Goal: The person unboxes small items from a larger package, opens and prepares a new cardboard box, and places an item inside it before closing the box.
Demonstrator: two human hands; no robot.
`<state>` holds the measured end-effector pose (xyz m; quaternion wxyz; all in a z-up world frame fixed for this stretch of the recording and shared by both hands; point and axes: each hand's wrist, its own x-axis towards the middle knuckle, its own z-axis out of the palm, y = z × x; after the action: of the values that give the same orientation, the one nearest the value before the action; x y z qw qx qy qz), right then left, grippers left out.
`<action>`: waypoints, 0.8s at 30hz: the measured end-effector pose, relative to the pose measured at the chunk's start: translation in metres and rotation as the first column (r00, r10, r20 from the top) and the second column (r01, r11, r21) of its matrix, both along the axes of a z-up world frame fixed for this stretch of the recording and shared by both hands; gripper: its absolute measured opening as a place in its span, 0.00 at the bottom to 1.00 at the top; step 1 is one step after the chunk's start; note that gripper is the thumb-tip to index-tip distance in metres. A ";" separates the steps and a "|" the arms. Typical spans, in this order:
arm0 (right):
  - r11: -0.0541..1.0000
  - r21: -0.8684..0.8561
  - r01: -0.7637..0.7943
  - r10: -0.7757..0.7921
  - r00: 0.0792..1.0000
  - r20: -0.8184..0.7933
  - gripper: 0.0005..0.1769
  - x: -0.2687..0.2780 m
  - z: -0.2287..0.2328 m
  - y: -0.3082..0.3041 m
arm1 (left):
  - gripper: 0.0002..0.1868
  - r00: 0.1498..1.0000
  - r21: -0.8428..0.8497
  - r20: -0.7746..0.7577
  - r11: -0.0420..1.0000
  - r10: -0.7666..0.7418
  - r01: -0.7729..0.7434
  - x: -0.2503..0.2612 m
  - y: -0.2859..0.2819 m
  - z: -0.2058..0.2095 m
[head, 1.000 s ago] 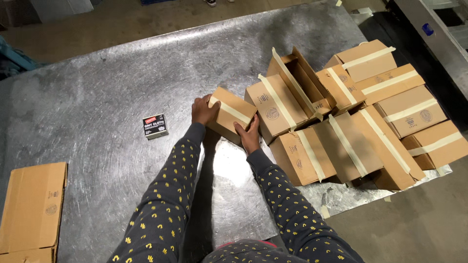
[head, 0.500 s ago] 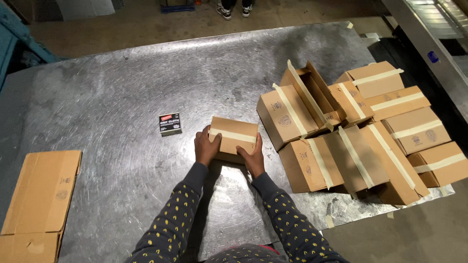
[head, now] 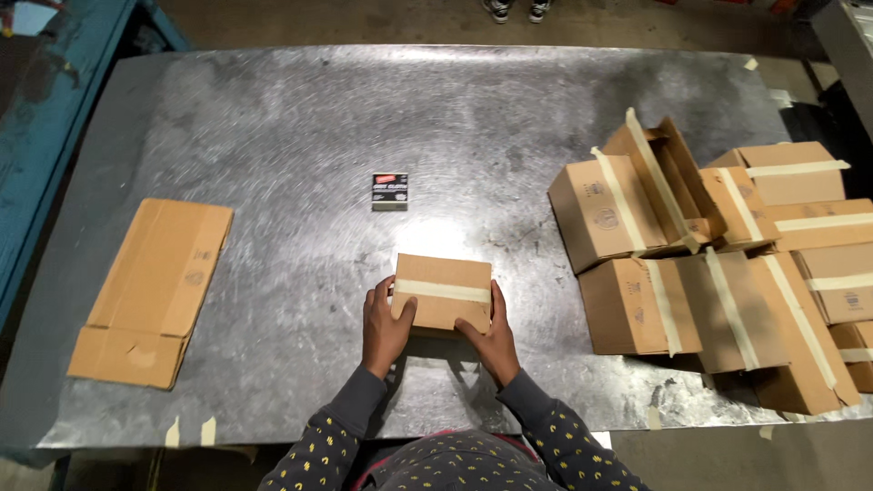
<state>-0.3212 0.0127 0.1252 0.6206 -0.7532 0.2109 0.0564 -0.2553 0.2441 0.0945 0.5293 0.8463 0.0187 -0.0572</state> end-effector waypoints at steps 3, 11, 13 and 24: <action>0.996 0.077 -0.051 0.054 0.998 -0.039 0.70 -0.020 0.009 0.027 | 0.36 0.999 0.010 -0.034 1.000 0.013 -0.013 -0.025 0.033 -0.005; 0.990 0.009 -0.138 0.138 0.990 -0.028 0.69 -0.058 -0.003 0.075 | 0.30 0.997 -0.006 -0.070 0.999 0.039 -0.039 -0.059 0.093 -0.026; 0.994 0.001 -0.110 0.110 0.994 0.001 0.69 -0.060 -0.011 0.082 | 0.27 0.997 -0.022 -0.052 0.998 0.052 -0.053 -0.057 0.098 -0.037; 0.993 -0.106 -0.051 0.059 0.995 0.074 0.68 -0.067 -0.006 0.119 | 0.13 0.999 -0.080 0.007 0.996 0.036 -0.035 -0.050 0.129 -0.044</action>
<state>-0.3881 0.1316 0.1190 0.5864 -0.7916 0.1684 0.0335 -0.3050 0.3733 0.0504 0.5637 0.8243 0.0293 -0.0448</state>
